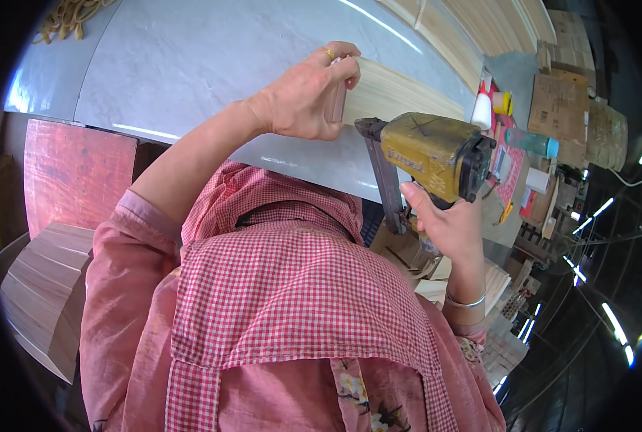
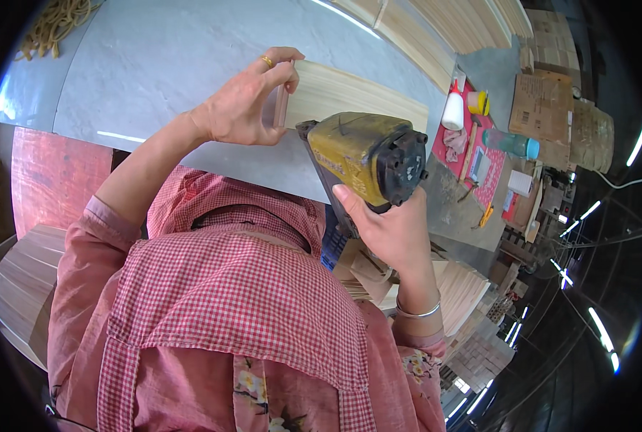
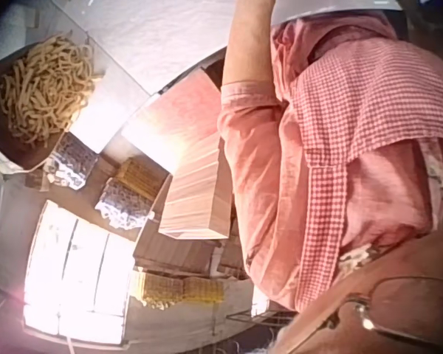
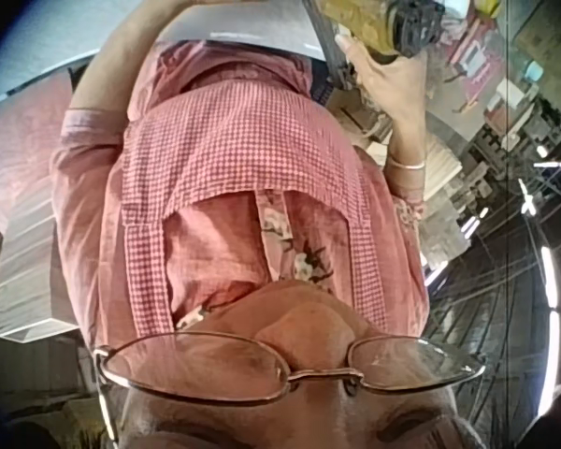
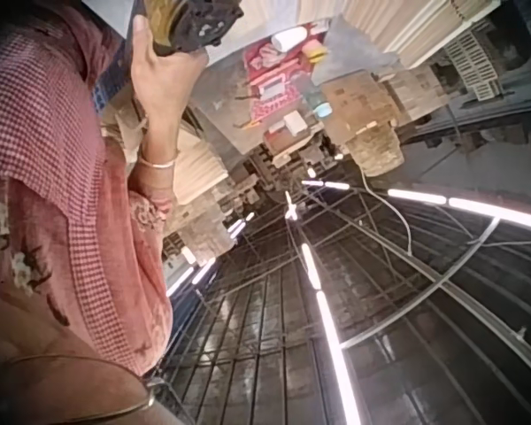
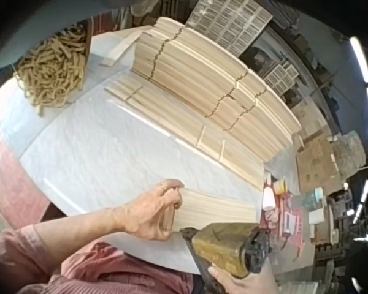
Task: Assemble small wooden boxes using glue and a pneumatic nail gun.
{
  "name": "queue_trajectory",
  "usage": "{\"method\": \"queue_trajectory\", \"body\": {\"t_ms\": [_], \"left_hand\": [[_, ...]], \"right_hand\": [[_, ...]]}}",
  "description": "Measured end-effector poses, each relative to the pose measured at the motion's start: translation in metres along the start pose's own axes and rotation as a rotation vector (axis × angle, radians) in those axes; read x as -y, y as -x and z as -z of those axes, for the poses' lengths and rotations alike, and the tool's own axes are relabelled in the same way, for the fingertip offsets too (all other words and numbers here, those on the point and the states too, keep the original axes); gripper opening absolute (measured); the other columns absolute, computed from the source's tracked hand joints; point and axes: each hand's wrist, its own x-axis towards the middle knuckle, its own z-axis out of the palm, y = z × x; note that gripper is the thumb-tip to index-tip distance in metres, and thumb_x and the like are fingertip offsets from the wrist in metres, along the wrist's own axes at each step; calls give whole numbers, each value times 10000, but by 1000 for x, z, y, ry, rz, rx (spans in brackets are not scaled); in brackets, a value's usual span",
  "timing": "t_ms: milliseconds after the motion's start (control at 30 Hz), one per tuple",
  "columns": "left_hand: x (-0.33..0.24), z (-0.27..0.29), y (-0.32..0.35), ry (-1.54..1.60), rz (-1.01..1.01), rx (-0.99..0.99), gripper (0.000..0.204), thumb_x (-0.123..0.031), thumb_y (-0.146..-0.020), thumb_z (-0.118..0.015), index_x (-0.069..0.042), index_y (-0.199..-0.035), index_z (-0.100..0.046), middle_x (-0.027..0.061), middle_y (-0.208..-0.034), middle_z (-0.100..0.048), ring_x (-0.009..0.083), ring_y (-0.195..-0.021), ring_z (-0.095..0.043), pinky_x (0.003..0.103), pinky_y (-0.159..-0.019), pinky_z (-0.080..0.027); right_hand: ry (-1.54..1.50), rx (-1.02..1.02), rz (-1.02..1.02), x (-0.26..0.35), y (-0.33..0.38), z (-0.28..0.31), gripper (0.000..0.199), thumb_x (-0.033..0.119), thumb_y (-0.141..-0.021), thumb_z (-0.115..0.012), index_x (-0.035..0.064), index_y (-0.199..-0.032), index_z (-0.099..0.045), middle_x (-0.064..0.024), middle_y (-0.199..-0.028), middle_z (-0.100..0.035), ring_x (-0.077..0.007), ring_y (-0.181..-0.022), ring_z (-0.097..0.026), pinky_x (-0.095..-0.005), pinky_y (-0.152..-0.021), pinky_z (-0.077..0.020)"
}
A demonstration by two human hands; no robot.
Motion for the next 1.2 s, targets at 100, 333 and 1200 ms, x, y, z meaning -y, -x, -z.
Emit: {"method": "queue_trajectory", "body": {"t_ms": [100,333,1200], "left_hand": [[1,-1,0,15,-4,-14,548,-62,-607,-772,-78,-1064,-469,154,-1408,-459,338,-1116,-565,401,-887,-545],[4,-5,0,43,7,-14,541,-70,-604,-761,-74,-1056,-465,167,-1401,-454,351,-1133,-551,398,-907,-529],[-27,31,71,-2,235,-670,384,58,-841,-681,-22,-1214,-633,133,-1262,-568,191,-827,-616,302,-714,-547]], "right_hand": [[-24,-1,17,-2,-1,-7,212,113,-872,-766,-21,-1018,-691,-79,-872,-729,-178,-671,-656,-276,-579,-499],[-106,-18,-248,14,5,-18,218,124,-880,-768,-20,-1025,-693,-88,-884,-730,-180,-671,-659,-280,-576,-502],[-159,-190,-241,-36,42,11,342,38,-838,-764,-71,-1140,-644,-146,-1066,-725,-212,-898,-705,-299,-766,-555]]}}
